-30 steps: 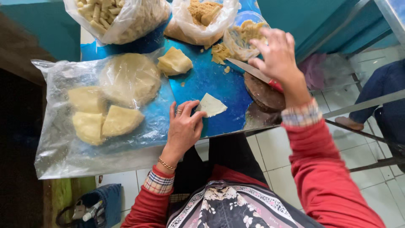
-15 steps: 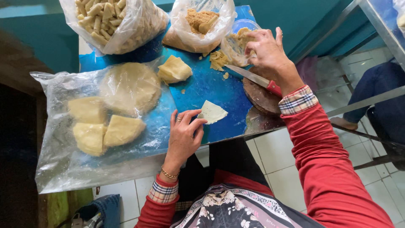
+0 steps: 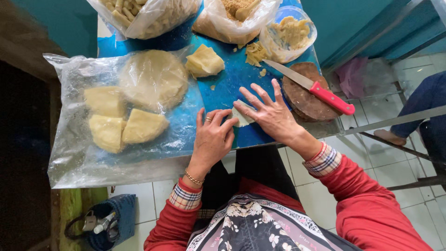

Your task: The person cuts a round of dough into wedges with a knife, wraps some wedges in plastic sheet, then flattens small dough pieces, places filling from a bowl onto them, and folds the dough over the filling by hand at a small blue table.

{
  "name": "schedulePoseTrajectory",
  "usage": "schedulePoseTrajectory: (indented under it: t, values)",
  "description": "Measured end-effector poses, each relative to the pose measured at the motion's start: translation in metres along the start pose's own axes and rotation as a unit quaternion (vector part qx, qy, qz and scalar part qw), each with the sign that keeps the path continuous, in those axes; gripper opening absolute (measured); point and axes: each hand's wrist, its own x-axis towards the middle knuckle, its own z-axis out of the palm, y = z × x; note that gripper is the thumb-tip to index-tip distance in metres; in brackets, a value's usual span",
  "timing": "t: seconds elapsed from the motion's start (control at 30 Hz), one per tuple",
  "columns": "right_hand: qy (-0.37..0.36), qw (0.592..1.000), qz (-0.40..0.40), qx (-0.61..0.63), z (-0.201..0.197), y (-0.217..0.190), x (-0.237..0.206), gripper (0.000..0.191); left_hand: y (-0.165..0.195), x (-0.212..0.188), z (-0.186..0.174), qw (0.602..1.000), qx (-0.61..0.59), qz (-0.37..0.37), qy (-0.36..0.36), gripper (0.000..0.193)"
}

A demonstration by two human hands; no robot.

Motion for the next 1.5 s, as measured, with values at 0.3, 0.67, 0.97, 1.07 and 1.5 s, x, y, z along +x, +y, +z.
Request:
schedulePoseTrajectory:
  t: [0.3,0.67,0.97,1.07,1.5]
  values:
    - [0.004,0.999,0.019,-0.047,-0.009,0.026,0.010,0.033,-0.001,-0.001,-0.001,1.000,-0.007,0.003,0.005,0.026]
    - [0.028,0.993,0.101,0.044,-0.011,0.040,0.016,0.039,-0.003,0.000,0.002,1.000,-0.010,-0.005,0.004,0.024]
    - [0.090,0.995,0.004,0.047,-0.006,0.040,0.005,0.010,-0.001,0.004,0.002,1.000,-0.010,0.004,0.007,0.026]
    - [0.071,0.974,0.172,0.126,0.003,0.112,0.005,0.031,-0.001,0.003,0.003,1.000,-0.014,0.000,0.007,0.026]
    - [0.024,0.995,0.068,0.063,-0.002,0.036,0.007,0.033,-0.002,0.001,0.002,1.000,-0.018,0.001,0.004,0.027]
